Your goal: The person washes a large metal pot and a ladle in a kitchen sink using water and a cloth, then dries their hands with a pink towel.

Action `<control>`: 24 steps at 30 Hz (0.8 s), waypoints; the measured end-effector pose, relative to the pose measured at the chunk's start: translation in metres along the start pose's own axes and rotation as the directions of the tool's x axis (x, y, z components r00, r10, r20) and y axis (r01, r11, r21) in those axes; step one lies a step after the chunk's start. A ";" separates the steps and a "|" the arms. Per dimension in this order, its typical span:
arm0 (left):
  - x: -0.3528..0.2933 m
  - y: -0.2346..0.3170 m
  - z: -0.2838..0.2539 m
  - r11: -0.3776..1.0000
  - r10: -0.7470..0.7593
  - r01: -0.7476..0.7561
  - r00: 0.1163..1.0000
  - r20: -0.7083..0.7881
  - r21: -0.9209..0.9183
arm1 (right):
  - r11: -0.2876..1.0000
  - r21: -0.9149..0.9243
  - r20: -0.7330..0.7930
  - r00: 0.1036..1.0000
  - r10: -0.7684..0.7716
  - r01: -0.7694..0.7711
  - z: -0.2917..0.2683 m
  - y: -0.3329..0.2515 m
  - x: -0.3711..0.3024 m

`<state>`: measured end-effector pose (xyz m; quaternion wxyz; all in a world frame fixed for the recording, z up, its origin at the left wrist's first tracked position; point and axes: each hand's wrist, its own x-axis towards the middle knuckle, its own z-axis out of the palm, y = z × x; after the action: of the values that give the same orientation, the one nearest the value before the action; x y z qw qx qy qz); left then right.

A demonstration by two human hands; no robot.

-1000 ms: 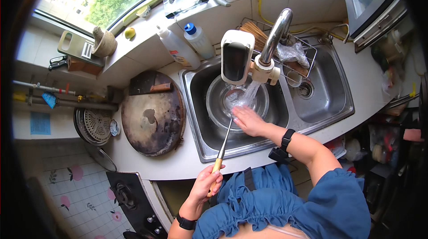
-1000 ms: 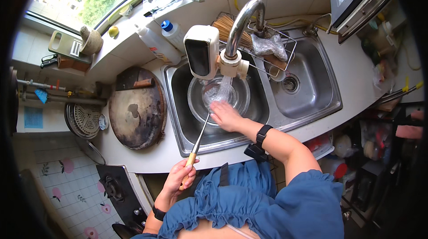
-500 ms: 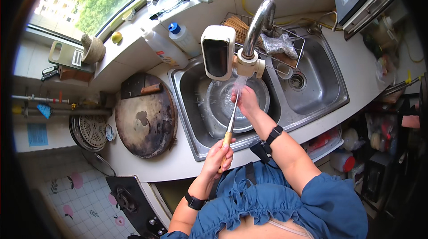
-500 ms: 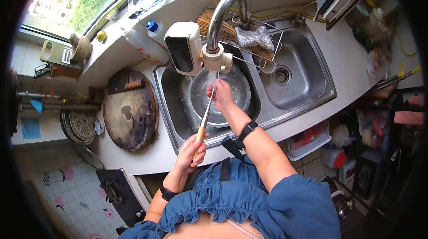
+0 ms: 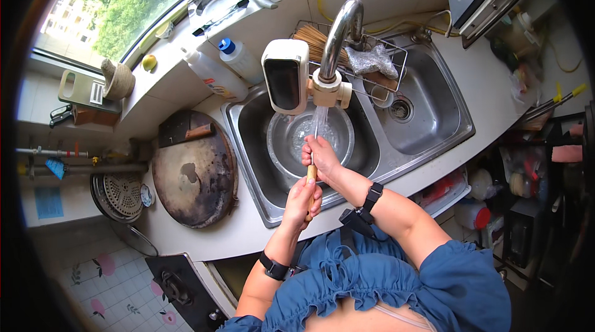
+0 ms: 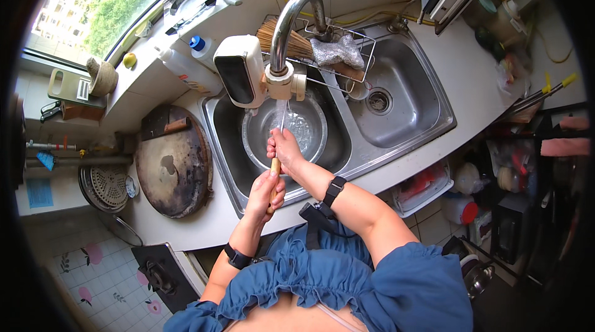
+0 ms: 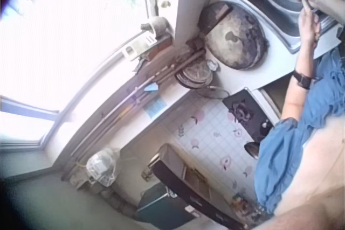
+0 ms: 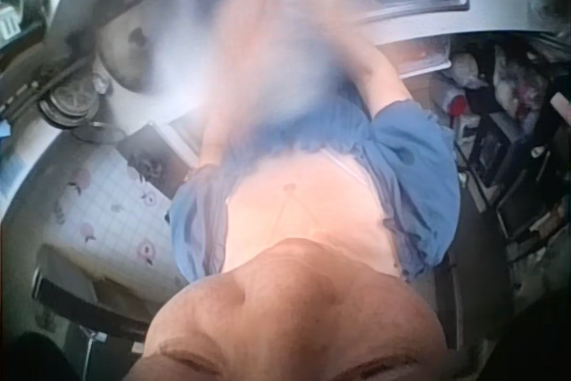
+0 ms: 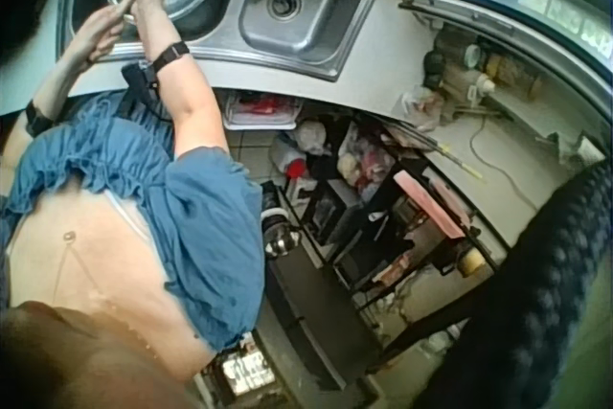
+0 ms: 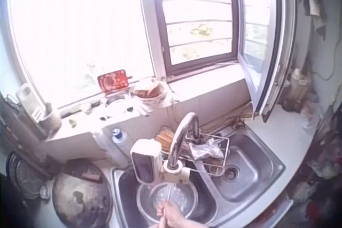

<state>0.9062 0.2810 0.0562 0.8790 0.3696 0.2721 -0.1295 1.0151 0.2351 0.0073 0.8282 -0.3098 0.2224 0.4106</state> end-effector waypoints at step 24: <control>-0.151 0.004 -0.049 -0.129 0.632 -0.044 0.766 0.116 0.991 | 0.879 -0.410 -0.140 0.936 -0.322 0.241 -0.129 -0.111 0.010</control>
<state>0.7656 0.3231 0.1173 0.2690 0.9481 0.1640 0.0431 1.0967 0.0987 -0.0540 0.7745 -0.5366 0.1731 0.2868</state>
